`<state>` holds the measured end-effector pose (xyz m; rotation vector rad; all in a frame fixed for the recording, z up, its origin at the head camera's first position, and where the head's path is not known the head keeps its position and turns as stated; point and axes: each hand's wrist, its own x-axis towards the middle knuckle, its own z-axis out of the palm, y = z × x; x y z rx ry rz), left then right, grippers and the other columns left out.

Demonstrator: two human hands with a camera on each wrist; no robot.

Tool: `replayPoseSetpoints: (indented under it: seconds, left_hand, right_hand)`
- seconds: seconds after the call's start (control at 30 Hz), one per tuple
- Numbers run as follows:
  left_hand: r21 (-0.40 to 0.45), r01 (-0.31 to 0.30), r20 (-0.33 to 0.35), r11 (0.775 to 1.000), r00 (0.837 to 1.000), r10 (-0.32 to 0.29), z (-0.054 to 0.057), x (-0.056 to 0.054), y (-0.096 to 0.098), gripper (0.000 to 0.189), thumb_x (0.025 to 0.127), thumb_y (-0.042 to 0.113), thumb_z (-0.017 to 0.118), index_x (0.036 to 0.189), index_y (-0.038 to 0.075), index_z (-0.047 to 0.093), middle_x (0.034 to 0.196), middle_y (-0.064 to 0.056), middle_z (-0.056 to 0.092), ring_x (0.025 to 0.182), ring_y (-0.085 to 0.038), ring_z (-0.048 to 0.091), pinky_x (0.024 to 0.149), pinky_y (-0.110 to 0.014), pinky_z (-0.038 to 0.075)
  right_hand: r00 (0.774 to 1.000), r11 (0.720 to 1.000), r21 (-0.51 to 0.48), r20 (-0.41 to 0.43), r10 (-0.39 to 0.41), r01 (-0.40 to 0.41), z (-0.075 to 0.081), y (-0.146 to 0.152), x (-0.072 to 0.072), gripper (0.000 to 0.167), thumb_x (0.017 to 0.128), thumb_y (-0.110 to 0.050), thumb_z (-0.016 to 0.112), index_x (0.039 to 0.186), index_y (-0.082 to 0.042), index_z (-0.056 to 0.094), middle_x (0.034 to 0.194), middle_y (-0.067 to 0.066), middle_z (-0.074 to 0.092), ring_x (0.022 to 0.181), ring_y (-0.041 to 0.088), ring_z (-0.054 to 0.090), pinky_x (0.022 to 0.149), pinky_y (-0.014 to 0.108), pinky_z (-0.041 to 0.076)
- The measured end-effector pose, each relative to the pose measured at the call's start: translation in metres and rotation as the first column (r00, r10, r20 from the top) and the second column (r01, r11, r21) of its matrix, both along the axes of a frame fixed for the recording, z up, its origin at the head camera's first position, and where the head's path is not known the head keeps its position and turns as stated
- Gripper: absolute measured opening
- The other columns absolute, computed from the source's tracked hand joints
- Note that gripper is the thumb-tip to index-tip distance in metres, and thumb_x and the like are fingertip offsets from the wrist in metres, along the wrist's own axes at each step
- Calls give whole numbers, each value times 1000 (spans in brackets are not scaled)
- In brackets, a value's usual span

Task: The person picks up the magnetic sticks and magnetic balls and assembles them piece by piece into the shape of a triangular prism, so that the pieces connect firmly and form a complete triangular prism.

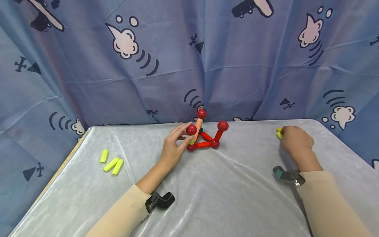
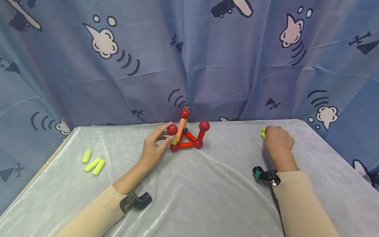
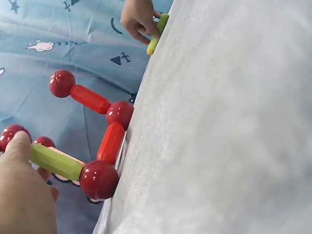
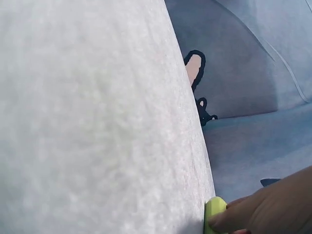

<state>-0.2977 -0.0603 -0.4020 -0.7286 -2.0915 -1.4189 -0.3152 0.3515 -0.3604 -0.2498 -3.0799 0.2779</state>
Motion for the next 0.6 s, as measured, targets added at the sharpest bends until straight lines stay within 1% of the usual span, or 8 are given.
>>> replayPoseSetpoints:
  seconds: [0.13,0.2,0.27,0.3,0.37,0.47,0.53,0.6]
  left_hand:
    - [-10,2,4,1000,1000,-2,0,1,-1,43,96,11,68,139,12,61,125,-11,68,104,-24,73,84,-31,62]
    - [-7,2,4,1000,1000,-2,0,1,-1,43,96,11,68,139,11,61,126,-12,68,104,-24,73,83,-32,62]
    - [-3,-1,2,1000,1000,1,0,2,0,43,96,11,68,138,11,61,126,-12,68,103,-25,73,83,-34,62]
    - [-3,-3,4,1000,1000,3,0,2,0,42,97,11,68,138,11,61,126,-13,68,103,-25,73,83,-35,62]
    - [-4,-4,13,1000,1000,4,1,2,1,41,97,14,67,138,11,61,126,-13,68,104,-26,73,84,-35,62]
    - [-9,-7,29,1000,1000,7,1,3,2,40,99,18,65,138,11,61,127,-12,68,104,-26,74,85,-35,62]
    - [-9,-13,35,1000,999,13,1,3,2,40,99,20,65,138,12,61,128,-11,67,104,-26,73,85,-35,62]
    - [-10,-20,33,1000,999,20,1,3,1,40,99,20,65,138,12,61,128,-11,67,104,-26,74,84,-34,62]
  right_hand:
    - [998,998,1,9,56,-56,1,-5,-1,40,94,-6,47,132,5,55,123,38,58,106,56,59,63,58,51]
    - [993,995,-23,-57,101,-102,5,-11,-1,39,96,-7,50,133,4,55,120,36,60,102,53,61,64,57,51]
    - [972,979,-89,-166,166,-183,13,-23,0,39,99,-9,53,135,2,55,121,35,61,103,53,62,67,57,53]
    - [953,965,-121,-225,202,-233,19,-30,2,39,100,-10,55,138,0,54,122,34,62,103,51,63,69,57,54]
    - [895,919,-178,-351,274,-351,35,-50,9,41,101,-10,59,141,-5,54,121,31,64,101,48,66,73,56,56]
    - [800,825,-224,-469,375,-518,57,-85,24,44,99,-10,65,142,-12,57,122,23,67,103,40,68,80,33,61]
    - [743,772,-207,-501,444,-601,66,-110,33,43,95,-8,69,137,-14,62,119,16,70,100,31,69,79,18,57]
    - [707,731,-185,-489,511,-657,68,-133,40,43,93,-6,71,135,-15,65,118,10,71,98,24,68,78,13,54]
